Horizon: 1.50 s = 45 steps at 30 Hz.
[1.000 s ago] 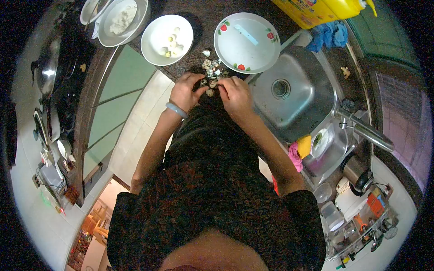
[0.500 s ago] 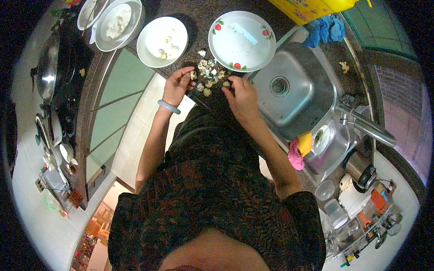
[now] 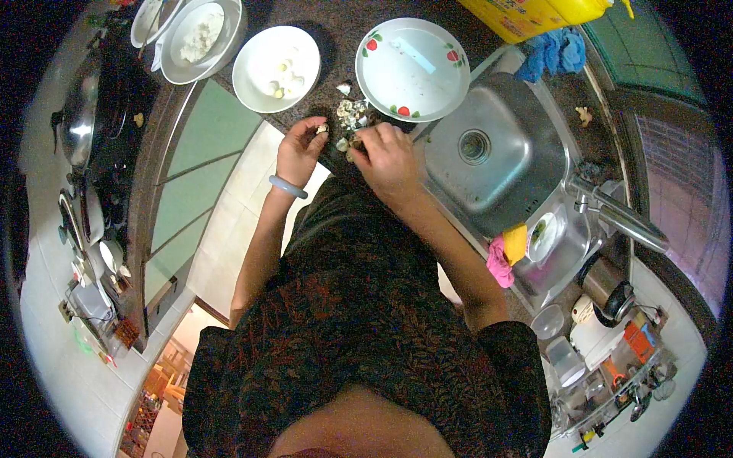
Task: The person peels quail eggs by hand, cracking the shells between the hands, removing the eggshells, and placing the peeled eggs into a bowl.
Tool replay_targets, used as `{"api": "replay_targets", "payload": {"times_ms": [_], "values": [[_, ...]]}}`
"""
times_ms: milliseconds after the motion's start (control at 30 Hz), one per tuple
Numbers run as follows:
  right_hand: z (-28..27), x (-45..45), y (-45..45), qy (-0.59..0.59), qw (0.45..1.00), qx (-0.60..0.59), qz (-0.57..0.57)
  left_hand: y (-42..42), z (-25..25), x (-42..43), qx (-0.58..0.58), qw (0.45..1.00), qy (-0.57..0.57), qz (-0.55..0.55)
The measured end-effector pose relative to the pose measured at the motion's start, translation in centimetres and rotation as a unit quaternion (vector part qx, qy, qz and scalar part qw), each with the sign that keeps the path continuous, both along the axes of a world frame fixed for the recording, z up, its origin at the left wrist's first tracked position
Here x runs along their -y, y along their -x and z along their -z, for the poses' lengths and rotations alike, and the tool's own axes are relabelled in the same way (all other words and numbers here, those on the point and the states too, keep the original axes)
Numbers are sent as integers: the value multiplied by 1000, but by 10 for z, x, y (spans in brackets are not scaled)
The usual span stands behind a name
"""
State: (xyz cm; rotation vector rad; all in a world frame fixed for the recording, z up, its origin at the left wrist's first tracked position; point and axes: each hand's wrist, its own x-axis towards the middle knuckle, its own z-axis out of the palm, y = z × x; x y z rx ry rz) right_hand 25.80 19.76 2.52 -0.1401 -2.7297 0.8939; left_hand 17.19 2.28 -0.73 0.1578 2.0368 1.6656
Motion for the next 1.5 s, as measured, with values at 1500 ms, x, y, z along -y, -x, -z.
{"api": "replay_targets", "payload": {"times_ms": [1500], "values": [[-60,4,21,163,986,-24,-30,-18,-67,-4,196,939,-262,-104]]}}
